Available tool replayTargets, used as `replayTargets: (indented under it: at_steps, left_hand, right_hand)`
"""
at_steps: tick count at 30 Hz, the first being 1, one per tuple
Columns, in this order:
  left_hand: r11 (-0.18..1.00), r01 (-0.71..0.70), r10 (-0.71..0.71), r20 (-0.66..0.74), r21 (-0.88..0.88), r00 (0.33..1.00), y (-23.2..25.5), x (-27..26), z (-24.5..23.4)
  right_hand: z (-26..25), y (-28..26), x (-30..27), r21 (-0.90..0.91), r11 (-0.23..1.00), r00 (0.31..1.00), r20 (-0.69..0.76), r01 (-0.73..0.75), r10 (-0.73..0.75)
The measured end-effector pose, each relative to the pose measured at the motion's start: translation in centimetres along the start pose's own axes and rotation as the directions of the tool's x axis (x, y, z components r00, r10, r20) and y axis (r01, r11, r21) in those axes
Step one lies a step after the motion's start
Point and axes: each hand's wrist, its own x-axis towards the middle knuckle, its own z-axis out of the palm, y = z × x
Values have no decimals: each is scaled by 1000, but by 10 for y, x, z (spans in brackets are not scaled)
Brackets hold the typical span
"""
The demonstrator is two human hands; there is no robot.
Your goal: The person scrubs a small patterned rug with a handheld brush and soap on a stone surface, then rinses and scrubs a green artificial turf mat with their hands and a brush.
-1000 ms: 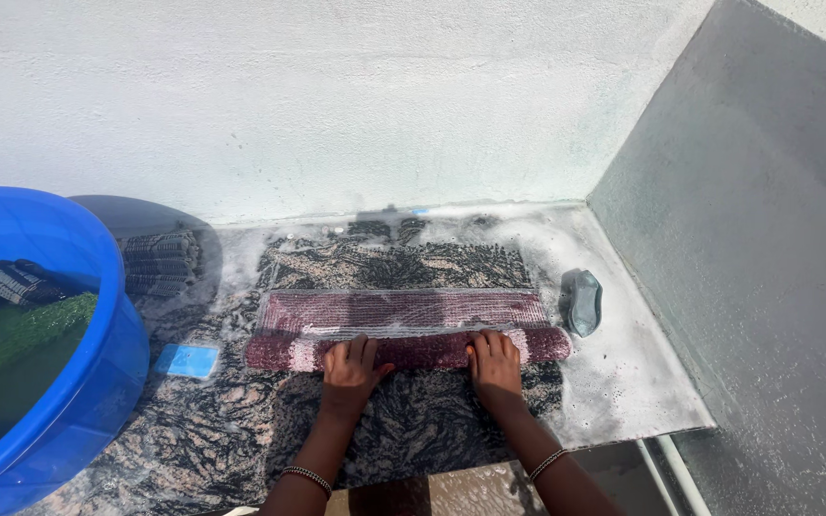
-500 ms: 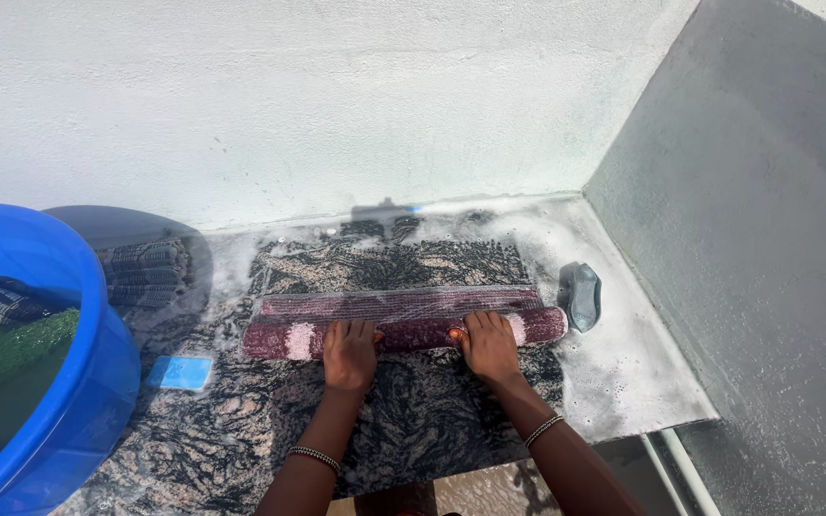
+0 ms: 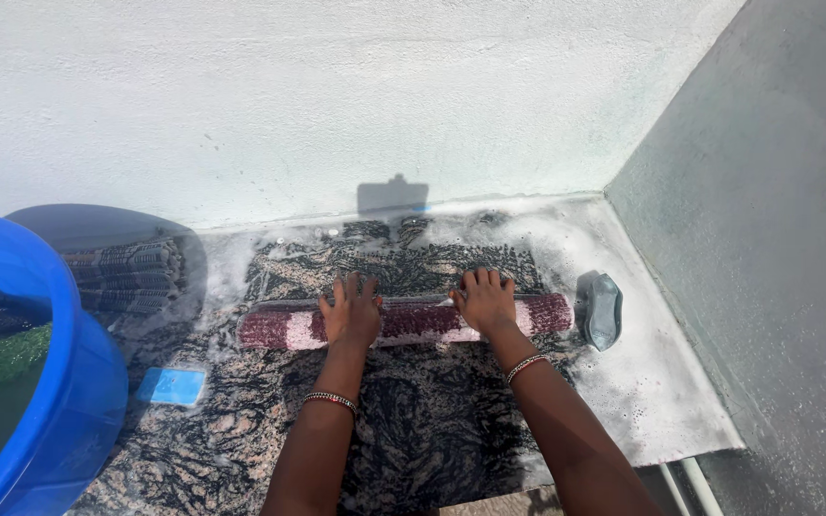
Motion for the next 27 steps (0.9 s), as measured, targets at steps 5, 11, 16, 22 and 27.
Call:
replayTargets:
  at_steps: [5,11,16,22,27]
  left_hand:
    - [997,6,-19,170,77,985,5,20,-14]
    - [984,-59,32,158,170,987,4,41,-8]
    - [994,-105,104,-165,7,981,2,51,-4]
    - [967,-224,183,-284,-120,941,5,35,-7]
    - [853,-499,380,-474,-153,795,71,-19,22]
  right_hand:
    - [-2,1,16,34,999,1000,22,-14,13]
    - [-7,1,28,159,986,998,54,-52,44]
    - [-3,1,40,184,982,995,-81,-47,63]
    - [-7,-3,29,202,979,968,-234,-41,88]
    - [10,2,25,209,977,917,-379,-48,126]
